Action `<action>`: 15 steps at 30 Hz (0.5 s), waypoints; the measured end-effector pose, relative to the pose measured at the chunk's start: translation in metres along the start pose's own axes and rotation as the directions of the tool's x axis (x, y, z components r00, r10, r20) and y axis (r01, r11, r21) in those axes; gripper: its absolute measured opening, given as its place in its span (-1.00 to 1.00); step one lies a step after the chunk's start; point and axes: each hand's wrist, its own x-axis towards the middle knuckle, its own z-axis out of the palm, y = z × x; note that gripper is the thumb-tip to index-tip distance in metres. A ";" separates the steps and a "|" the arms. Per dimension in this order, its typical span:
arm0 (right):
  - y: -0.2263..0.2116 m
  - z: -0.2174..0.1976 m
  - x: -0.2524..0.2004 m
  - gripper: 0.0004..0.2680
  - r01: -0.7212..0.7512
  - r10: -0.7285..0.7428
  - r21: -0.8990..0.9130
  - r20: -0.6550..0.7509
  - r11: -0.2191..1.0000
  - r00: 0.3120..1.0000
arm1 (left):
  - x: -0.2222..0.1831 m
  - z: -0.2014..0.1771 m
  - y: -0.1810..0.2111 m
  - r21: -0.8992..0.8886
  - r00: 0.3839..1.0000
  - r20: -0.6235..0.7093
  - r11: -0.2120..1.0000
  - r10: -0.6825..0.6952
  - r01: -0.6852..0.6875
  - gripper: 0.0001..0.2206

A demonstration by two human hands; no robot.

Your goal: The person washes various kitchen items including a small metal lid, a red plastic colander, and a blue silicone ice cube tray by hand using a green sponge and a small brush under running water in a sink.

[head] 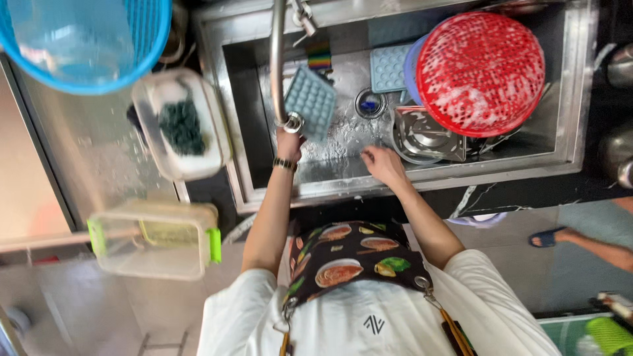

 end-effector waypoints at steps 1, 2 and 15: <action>0.004 0.006 0.000 -0.80 0.011 -0.011 -0.013 0.023 1.000 1.000 | -0.013 0.001 0.008 -0.018 1.000 -0.021 1.000 -0.008 0.008 -0.57; 0.007 0.010 0.005 -0.83 0.004 -0.004 0.017 -0.035 1.000 0.999 | -0.020 0.006 0.023 -0.142 1.000 0.002 0.990 -0.025 0.025 -0.60; -0.127 -0.218 0.142 -0.94 0.554 -0.212 0.267 -0.728 0.788 0.652 | -0.081 0.022 0.057 -0.224 0.998 0.055 0.974 0.025 -0.012 -0.72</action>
